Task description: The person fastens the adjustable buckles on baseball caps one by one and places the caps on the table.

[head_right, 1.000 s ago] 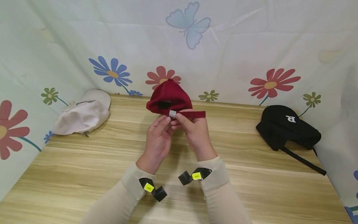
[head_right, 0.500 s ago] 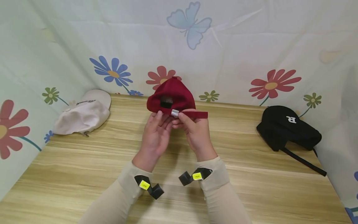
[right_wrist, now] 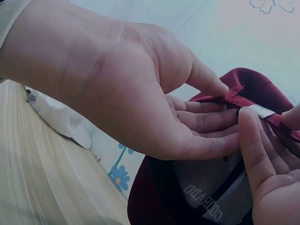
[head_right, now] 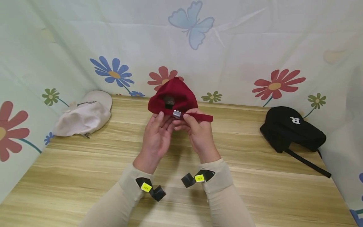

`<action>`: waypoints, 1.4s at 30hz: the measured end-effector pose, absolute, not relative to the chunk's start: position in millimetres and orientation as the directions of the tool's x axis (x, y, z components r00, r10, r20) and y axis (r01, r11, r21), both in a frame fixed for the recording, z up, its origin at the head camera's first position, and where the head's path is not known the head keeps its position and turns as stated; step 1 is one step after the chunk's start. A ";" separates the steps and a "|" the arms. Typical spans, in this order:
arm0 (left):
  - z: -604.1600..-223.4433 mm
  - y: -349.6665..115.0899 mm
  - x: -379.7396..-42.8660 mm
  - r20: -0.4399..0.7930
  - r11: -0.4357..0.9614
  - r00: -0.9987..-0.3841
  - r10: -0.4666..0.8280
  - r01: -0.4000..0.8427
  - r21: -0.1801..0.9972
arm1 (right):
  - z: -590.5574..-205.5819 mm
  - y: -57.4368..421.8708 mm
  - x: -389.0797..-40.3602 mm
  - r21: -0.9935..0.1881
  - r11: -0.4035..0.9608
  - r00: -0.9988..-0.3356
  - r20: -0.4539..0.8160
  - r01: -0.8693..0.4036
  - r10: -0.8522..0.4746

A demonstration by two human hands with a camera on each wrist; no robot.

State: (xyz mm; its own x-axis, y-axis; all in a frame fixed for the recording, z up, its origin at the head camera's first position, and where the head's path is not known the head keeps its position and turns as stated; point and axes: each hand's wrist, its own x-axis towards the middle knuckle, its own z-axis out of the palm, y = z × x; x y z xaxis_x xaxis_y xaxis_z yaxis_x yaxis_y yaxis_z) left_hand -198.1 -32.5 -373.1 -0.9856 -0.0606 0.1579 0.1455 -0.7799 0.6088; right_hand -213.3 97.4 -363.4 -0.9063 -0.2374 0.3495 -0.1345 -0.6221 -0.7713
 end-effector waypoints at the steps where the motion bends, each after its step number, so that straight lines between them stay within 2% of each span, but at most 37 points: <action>1: -372.9 -32.5 -197.8 0.157 -0.776 -0.986 -0.060 0.145 0.614 | -363.4 97.4 -213.2 -0.769 -0.626 -0.906 0.349 -0.132 -0.238; 11: -372.2 -31.6 -196.3 0.147 -0.780 -0.988 -0.052 0.132 0.612 | -364.3 94.8 -215.5 -0.850 -0.496 -0.954 0.271 -0.176 -0.127; 21: -372.3 -30.9 -196.9 0.111 -0.769 -0.993 -0.043 0.104 0.631 | -366.9 91.0 -214.5 -0.839 -0.544 -0.975 0.150 -0.036 -0.167; 30: -374.8 -32.9 -199.3 0.105 -0.768 -0.993 -0.047 0.104 0.633 | -368.9 88.8 -215.9 -0.880 -0.472 -0.988 0.109 -0.044 -0.112; 37: -371.9 -36.1 -199.8 0.080 -0.772 -0.995 -0.062 0.099 0.628 | -371.5 97.6 -217.2 -0.840 -0.541 -0.990 0.044 0.034 -0.130; 39: -370.8 -37.4 -200.6 0.077 -0.771 -0.995 -0.068 0.101 0.629 | -373.7 103.3 -219.3 -0.857 -0.512 -0.995 0.005 0.048 -0.101; 42: -370.3 -39.0 -201.7 0.077 -0.775 -0.995 -0.071 0.103 0.624 | -377.9 112.1 -223.9 -0.916 -0.389 -0.994 -0.077 0.100 -0.074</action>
State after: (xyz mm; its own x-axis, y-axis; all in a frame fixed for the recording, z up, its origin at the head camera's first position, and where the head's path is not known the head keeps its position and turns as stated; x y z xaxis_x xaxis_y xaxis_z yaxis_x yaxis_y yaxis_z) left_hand -201.7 -39.0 -370.3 -0.9946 -0.0706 0.0765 0.1030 -0.7747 0.6238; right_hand -223.9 112.1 -377.9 -0.9943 -0.0738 -0.0774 0.1002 -0.3889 -0.9158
